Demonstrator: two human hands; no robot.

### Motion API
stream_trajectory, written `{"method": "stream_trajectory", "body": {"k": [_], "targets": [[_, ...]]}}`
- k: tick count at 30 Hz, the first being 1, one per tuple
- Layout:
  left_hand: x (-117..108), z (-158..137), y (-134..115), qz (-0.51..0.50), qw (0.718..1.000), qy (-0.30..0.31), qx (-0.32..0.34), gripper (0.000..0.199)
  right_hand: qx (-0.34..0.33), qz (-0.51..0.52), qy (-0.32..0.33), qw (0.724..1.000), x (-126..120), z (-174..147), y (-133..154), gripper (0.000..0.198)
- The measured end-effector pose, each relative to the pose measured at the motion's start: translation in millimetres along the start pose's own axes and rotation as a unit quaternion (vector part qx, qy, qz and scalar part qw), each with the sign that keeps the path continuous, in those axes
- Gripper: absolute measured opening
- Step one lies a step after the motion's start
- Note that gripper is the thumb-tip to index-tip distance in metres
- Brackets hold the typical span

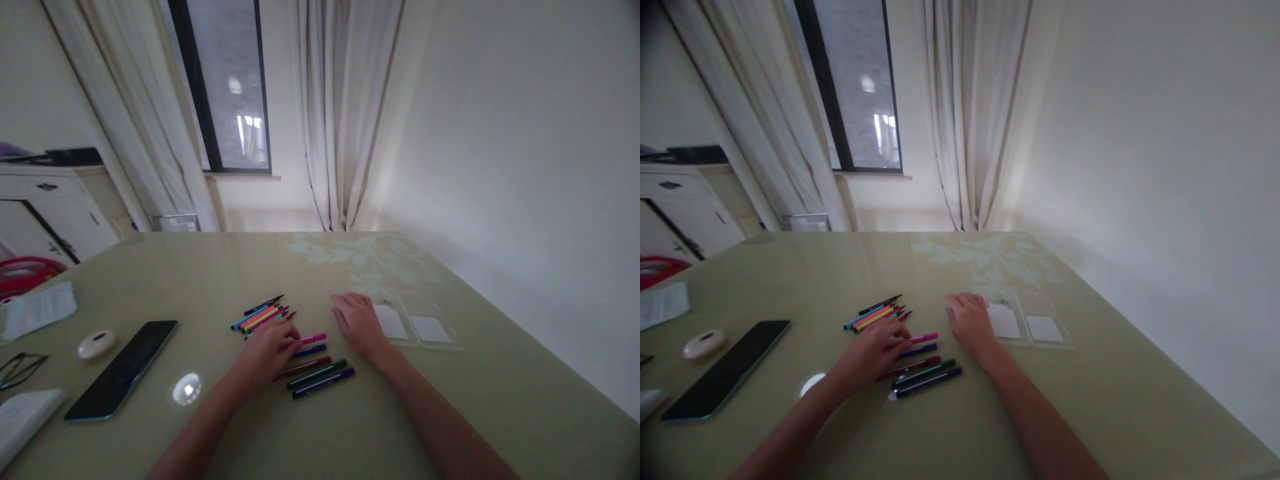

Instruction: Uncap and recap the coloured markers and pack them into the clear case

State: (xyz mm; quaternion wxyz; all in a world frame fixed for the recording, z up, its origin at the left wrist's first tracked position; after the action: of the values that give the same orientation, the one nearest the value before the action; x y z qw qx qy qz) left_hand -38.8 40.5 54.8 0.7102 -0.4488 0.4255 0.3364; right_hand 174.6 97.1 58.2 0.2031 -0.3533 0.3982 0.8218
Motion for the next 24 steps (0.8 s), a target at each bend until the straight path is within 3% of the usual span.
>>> {"method": "stream_trajectory", "body": {"k": [3, 6, 10, 13, 18, 24], "targets": [[-0.2, 0.4, -1.4, 0.006, 0.999, 0.038, 0.026, 0.017, 0.02, -0.119, 0.0, 0.993, 3.5, 2.6, -15.2, 0.038], [-2.5, 1.8, 5.6, 0.003, 0.999, 0.034, 0.016, 0.023, 0.018, -0.15, 0.014, 0.988, 7.3, 0.0, -21.0, 0.034], [-8.0, 0.9, 30.5, 0.099, 0.991, -0.032, -0.086, 0.02, 0.008, -0.148, 0.001, 0.989, 6.0, -3.4, -17.5, 0.026], [-5.1, -1.0, 40.2, 0.169, 0.978, -0.016, -0.122, 0.015, 0.018, -0.139, 0.008, 0.99, 7.7, -3.2, -15.4, 0.026], [-0.2, -0.4, 35.8, 0.192, 0.975, 0.023, -0.114, 0.016, 0.013, -0.115, 0.034, 0.993, 12.8, -0.9, -6.7, 0.017], [-4.7, 2.8, 26.7, 0.12, 0.989, -0.031, -0.076, 0.011, 0.01, -0.039, 0.032, 0.999, 6.4, -2.8, 12.0, 0.012]]}}
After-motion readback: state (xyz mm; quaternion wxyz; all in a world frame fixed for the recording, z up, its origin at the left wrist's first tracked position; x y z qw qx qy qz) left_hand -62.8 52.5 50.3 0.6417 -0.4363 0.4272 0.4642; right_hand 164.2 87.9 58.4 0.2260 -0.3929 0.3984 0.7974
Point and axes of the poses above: each hand's wrist, its own z-axis towards the middle knuckle, its own x-axis out of the palm, y = z × x, the point moved 5 cm from there along z, towards the middle knuckle, and after that the axes turned 14 degrees about z, right-handed, at the moved point
